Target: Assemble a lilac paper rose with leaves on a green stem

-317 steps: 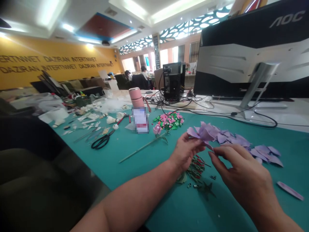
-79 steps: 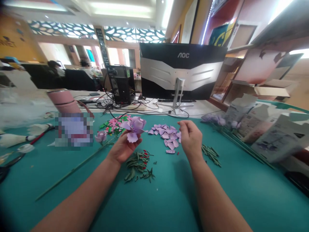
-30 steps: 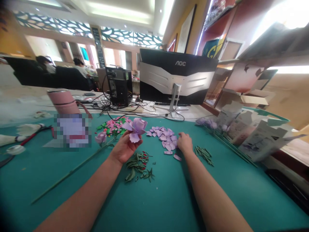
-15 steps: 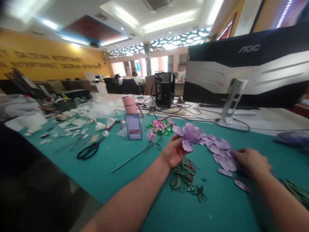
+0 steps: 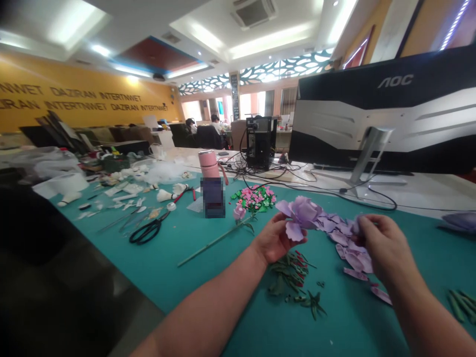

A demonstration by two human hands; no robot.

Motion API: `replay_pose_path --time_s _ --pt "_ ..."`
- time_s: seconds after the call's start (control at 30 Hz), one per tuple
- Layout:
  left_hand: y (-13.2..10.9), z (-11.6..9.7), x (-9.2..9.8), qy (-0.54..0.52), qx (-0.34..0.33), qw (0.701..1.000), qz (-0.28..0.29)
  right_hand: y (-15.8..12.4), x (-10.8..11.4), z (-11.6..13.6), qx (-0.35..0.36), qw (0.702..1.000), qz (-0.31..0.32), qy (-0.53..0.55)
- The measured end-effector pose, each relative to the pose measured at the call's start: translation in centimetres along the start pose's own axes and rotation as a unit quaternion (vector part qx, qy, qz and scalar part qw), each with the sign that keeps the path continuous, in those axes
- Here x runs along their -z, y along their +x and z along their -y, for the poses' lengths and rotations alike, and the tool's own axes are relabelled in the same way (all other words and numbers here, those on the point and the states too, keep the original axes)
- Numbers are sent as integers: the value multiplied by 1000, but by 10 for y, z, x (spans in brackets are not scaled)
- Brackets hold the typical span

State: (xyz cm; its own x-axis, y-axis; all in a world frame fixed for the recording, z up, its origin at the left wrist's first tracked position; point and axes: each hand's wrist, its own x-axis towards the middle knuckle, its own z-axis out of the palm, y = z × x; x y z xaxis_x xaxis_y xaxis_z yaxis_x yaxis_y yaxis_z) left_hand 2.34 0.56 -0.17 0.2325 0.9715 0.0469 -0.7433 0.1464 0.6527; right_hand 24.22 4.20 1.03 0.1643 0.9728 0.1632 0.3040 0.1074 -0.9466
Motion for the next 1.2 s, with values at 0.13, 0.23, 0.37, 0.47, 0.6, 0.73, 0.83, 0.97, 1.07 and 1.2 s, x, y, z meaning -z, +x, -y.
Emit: replay_pose_path --time_s 0.13,0.23,0.37,0.47,0.6,0.73,0.83,0.97,1.07,1.2 --pt "-2 -7 0 3 -12 1000 -2 -25 -18 1 -18 997 6 73" --pt "-5 -15 -3 -12 -33 999 -5 -36 -25 8 1 998 42 53" --pt "-15 -31 -11 -45 -58 997 -17 -45 -32 31 13 993 112 48" --pt "-32 -53 -15 -57 -92 994 -23 -48 -45 49 3 985 148 90" --pt "-68 -95 -7 -55 -164 982 -73 -40 -82 79 -14 962 223 158" --pt "-99 -138 11 -50 -236 963 -123 -23 -146 117 48 952 287 90" --pt "-113 -168 25 -54 -280 949 -136 -10 -201 136 83 952 293 13" --pt "-126 -195 46 -53 -361 922 -132 9 -262 140 121 945 287 -95" --pt "-134 -201 56 -36 -399 909 -111 19 -289 139 135 935 286 -162" --pt "-137 -200 58 -29 -399 910 -108 24 -307 141 137 922 292 -214"
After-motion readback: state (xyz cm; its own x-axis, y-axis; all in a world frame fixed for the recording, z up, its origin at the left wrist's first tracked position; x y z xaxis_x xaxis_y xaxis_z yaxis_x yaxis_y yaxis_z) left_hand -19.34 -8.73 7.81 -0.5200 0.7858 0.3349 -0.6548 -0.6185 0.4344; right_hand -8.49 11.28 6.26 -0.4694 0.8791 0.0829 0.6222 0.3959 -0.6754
